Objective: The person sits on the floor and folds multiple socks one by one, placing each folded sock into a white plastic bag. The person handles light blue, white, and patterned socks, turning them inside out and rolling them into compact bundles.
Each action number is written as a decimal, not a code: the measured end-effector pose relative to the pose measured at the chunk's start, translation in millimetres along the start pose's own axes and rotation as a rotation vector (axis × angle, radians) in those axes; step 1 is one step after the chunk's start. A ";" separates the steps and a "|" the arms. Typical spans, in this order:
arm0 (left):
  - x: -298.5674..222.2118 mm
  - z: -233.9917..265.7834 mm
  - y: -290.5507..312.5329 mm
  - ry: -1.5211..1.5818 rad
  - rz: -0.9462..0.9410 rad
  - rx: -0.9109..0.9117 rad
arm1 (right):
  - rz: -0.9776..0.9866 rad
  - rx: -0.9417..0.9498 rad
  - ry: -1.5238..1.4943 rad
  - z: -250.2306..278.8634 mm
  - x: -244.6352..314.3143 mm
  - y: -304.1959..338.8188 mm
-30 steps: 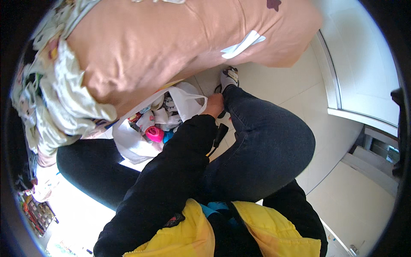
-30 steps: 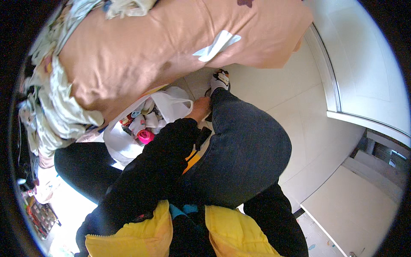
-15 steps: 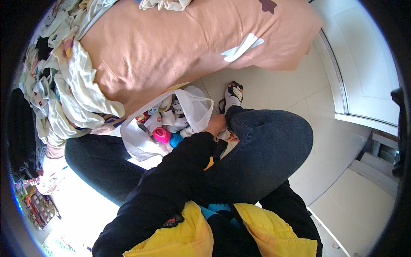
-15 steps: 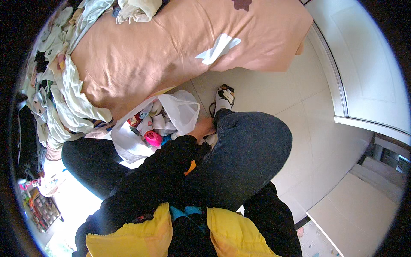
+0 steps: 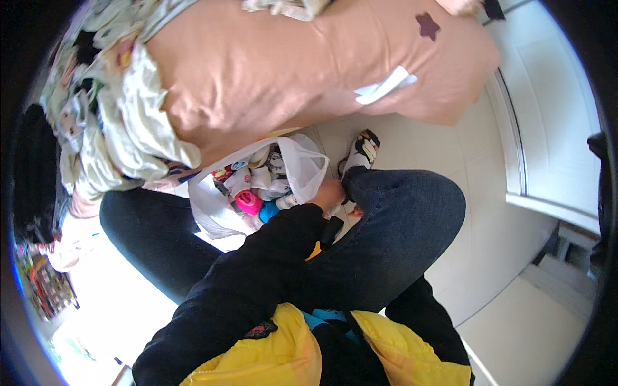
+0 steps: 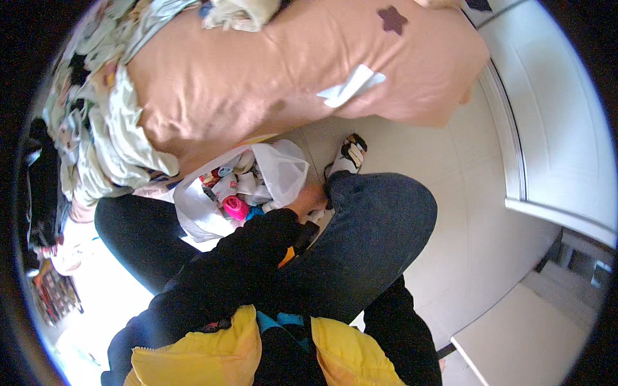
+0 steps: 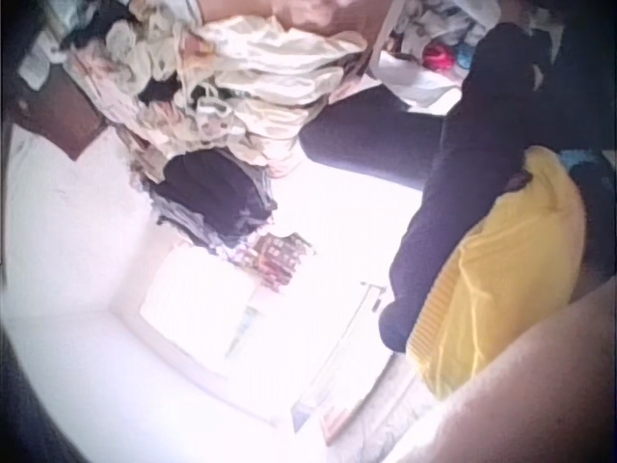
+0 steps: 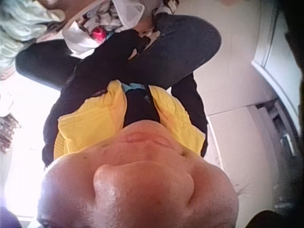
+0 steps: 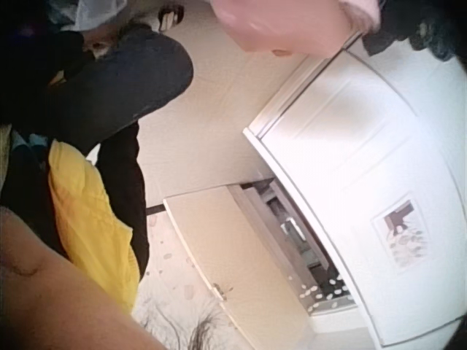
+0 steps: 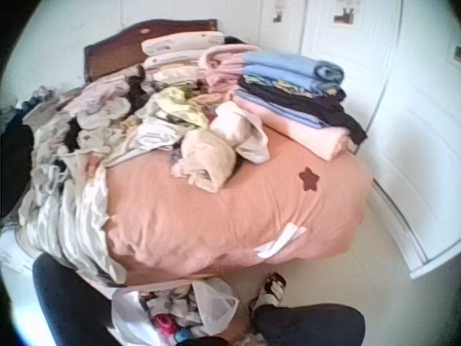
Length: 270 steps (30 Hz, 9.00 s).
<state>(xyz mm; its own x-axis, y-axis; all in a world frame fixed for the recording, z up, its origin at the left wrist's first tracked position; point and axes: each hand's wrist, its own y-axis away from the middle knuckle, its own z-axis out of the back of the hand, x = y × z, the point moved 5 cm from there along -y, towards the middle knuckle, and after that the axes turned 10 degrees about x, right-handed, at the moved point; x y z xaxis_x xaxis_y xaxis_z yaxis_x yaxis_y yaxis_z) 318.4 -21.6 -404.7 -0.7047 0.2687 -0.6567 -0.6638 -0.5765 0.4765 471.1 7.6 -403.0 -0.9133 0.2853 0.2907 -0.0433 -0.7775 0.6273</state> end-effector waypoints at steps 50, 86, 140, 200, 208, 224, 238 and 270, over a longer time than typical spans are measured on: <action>-14.0 361.5 597.7 0.381 0.387 -1.129 | 1.362 0.652 -0.555 116.5 622.9 308.3; 192.9 255.3 693.3 0.778 0.728 -1.333 | 1.519 0.300 -0.272 6.5 705.1 262.6; 342.7 59.7 438.1 0.277 0.696 -0.705 | 1.322 0.315 0.609 -220.4 604.1 106.3; 335.5 85.9 466.7 0.170 0.643 -0.686 | 0.720 -0.021 -0.020 -203.4 514.3 110.9; 276.4 137.1 606.1 0.042 0.457 -0.958 | 1.014 0.684 0.768 -153.4 520.9 153.9; 38.9 361.5 683.4 0.252 0.085 -1.282 | 1.499 0.553 0.275 153.8 542.4 292.8; 31.8 452.7 463.6 0.205 -0.212 -1.264 | 1.267 -0.104 -0.098 241.1 507.0 171.0; -22.9 421.2 372.8 0.059 -0.111 -1.337 | 1.015 0.157 -0.795 259.5 479.3 169.1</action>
<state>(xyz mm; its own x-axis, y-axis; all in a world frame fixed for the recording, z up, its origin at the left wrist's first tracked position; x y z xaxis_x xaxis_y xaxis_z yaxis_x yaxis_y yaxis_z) -18.5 82.4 34.2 -0.6291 0.3488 -0.6947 0.0600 -0.8692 -0.4908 131.2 158.3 29.9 -0.0185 -0.0946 0.9953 0.6186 -0.7832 -0.0629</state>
